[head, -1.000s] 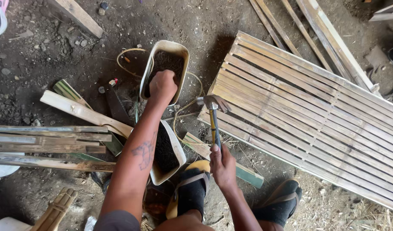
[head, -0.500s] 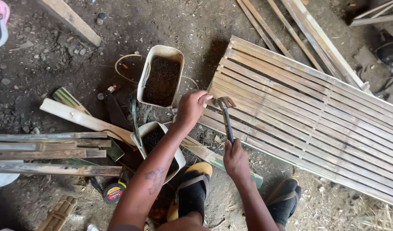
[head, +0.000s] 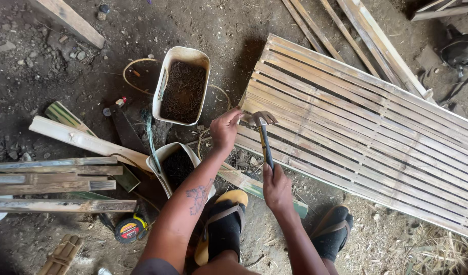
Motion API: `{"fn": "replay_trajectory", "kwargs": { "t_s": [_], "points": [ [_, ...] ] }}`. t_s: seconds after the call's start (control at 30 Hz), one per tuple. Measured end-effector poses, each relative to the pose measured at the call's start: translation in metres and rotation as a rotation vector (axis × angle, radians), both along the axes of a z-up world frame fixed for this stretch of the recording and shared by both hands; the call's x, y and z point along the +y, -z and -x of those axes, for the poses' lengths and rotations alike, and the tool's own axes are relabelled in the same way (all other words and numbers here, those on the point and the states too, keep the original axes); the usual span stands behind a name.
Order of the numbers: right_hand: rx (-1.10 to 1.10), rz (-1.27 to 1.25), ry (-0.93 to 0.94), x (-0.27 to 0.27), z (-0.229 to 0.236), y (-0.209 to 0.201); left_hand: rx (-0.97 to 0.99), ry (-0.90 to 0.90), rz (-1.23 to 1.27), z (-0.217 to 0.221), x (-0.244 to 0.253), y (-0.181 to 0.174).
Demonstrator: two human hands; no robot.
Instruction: The person hammers nails into a bamboo mat to secure the slats together. They repeatedly pick nails from a container and drive them into the mat using a hammer. The person then lifts the mat and places it against a bamboo pole.
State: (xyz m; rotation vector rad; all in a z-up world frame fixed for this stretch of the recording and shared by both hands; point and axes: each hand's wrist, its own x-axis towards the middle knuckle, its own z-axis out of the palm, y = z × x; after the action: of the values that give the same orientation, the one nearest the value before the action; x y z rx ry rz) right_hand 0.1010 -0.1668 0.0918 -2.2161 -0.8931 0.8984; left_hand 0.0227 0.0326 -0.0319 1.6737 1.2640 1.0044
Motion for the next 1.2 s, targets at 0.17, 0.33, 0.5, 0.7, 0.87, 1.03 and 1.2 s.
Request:
{"fn": "replay_trajectory", "kwargs": {
  "t_s": [0.17,0.33,0.5,0.7,0.87,1.03,1.2],
  "points": [
    [-0.04,-0.075,-0.008,-0.005,0.009,-0.012,-0.004,0.006,-0.238,-0.002,0.002,0.012],
    [-0.095,-0.326,-0.025,0.019,0.021,-0.016,-0.049,-0.012,-0.205,0.002,-0.004,0.008],
    [-0.044,0.016,-0.009,0.02,0.015,-0.012,-0.098,-0.051,-0.126,-0.001,-0.004,-0.001],
    [-0.012,-0.035,0.025,-0.024,0.005,-0.018,0.371,0.014,-0.262,0.0,-0.023,-0.019],
    [-0.089,-0.116,0.017,-0.031,-0.008,-0.029,0.487,0.728,-0.582,-0.011,-0.048,-0.039],
    [-0.037,0.006,0.007,-0.029,-0.006,-0.024,0.993,0.918,-0.695,-0.019,-0.043,-0.04],
    [-0.011,-0.016,-0.001,-0.024,0.003,-0.016,0.902,0.835,-0.746,-0.012,-0.05,-0.032]
  ]
}}
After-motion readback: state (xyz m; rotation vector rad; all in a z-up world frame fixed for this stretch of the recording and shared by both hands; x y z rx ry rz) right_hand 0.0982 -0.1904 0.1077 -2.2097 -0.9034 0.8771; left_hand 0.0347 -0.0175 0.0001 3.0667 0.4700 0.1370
